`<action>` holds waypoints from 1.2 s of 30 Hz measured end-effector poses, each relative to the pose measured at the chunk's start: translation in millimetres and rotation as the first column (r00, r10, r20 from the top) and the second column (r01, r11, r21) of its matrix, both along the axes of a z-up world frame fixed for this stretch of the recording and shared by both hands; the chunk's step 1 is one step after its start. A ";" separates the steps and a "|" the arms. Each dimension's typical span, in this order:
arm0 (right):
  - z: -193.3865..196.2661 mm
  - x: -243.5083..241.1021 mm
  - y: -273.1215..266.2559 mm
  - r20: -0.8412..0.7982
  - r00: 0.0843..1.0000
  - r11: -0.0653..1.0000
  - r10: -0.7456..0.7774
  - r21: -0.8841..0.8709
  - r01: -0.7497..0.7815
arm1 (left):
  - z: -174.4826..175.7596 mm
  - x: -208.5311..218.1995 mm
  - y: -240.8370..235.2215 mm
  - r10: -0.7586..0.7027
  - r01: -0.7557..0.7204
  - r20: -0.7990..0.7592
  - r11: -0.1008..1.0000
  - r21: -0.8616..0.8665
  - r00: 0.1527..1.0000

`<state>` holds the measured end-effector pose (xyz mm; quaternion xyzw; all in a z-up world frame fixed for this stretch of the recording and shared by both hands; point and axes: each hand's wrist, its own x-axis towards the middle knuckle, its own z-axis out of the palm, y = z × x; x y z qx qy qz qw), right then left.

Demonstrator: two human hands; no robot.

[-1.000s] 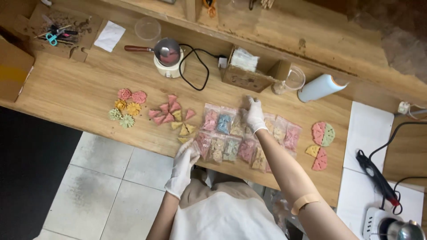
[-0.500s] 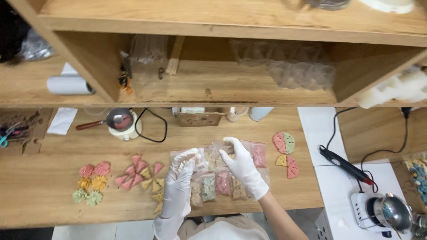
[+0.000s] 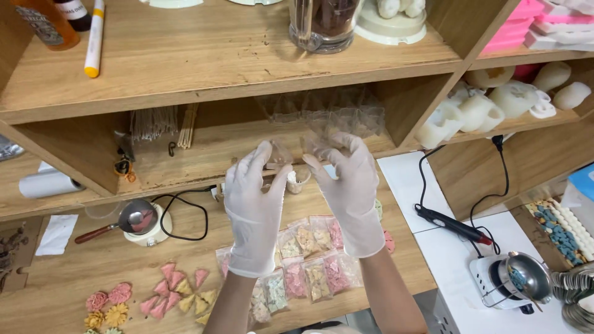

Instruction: The person shapes small, colorful, dough-like pieces into triangular forms by hand. They repeatedly pick up pieces, mold them, and place them on a wooden table. The person also uses a small metal pot on a heating element to warm the material before shaping.

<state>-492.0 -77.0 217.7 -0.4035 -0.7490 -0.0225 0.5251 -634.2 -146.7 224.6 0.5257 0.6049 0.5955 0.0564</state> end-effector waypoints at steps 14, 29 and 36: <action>-9.9 -2.7 18.2 -0.069 0.985 0.987 0.158 -0.008 -0.159 | 7.3 -7.2 17.6 0.199 -0.215 -0.419 0.977 0.010 0.886; 3.3 -9.3 31.3 -0.029 0.999 0.998 -0.031 -0.057 0.030 | -4.5 -36.9 47.7 -0.193 0.193 -0.008 0.981 -0.023 0.981; -6.4 5.9 29.0 -0.077 0.987 0.990 0.138 -0.026 -0.140 | 9.6 -31.3 48.8 0.018 -0.066 -0.323 0.988 -0.138 0.946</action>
